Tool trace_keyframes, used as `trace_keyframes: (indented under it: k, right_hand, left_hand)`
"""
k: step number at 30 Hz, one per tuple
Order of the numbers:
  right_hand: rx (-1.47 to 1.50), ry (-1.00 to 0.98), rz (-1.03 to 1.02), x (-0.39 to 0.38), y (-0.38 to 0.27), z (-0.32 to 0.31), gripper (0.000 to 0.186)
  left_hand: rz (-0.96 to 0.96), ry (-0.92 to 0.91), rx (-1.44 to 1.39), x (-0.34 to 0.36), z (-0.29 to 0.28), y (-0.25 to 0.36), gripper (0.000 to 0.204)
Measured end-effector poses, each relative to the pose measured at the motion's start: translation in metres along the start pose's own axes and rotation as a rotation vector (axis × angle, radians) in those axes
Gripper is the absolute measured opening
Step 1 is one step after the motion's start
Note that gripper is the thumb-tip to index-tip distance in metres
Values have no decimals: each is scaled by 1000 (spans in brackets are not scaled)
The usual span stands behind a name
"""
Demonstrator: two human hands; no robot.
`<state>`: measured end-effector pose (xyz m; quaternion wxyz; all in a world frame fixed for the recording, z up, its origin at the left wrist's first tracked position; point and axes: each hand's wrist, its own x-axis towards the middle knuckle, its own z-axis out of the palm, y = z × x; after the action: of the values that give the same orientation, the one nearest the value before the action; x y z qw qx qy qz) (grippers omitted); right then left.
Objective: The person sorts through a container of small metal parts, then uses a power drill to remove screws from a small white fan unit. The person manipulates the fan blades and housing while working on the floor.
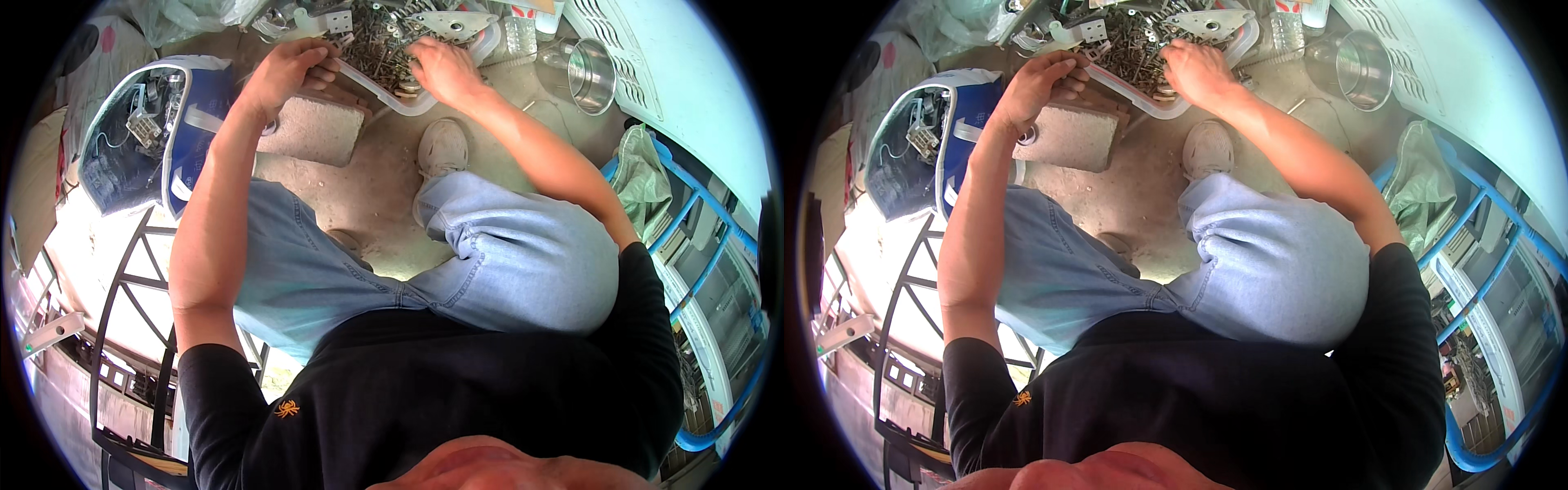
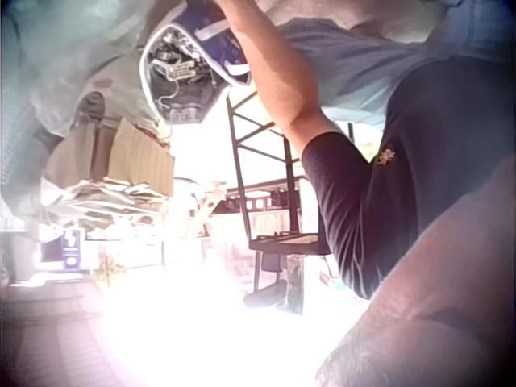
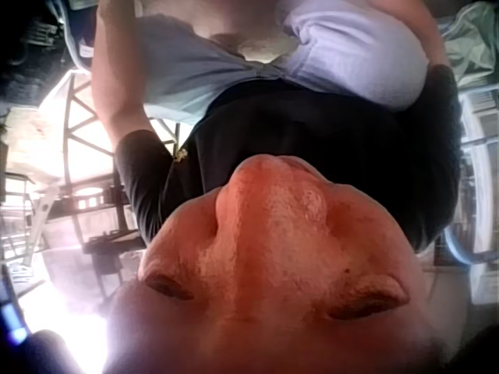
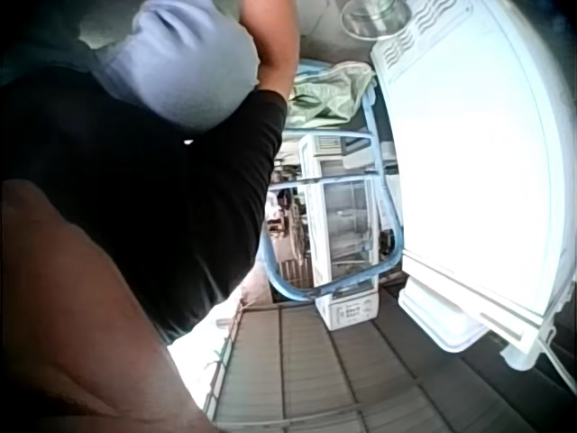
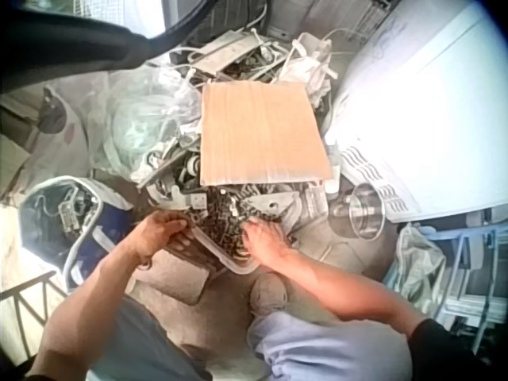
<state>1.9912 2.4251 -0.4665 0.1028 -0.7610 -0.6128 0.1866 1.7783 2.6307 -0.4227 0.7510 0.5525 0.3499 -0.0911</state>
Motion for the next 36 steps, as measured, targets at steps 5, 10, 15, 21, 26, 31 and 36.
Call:
trace_keyframes:
  k: [5,10,15,21,26,31,36]
  right_hand:
    - [-105,-137,-1,-7,-15,6,23]
    - [84,-218,-98,-9,-31,21,35]
    - [306,-218,-135,-4,-12,32,37]
    - [136,-109,41,-1,-6,2,21]
    - [0,-1,33,9,24,-6,21]
    - [-72,-71,54,17,22,9,20]
    - [-167,-155,91,23,9,9,21]
  left_hand:
    - [-12,-7,-1,-1,-3,-3,29]
    - [-6,1,17,-2,-4,-4,28]
    - [-18,2,4,0,-6,-6,28]
    - [-1,8,25,-1,-4,-6,29]
    - [-15,-1,38,2,-3,-5,29]
    - [-7,-18,39,0,-5,-6,28]
    - [-5,-4,22,-5,-10,-6,28]
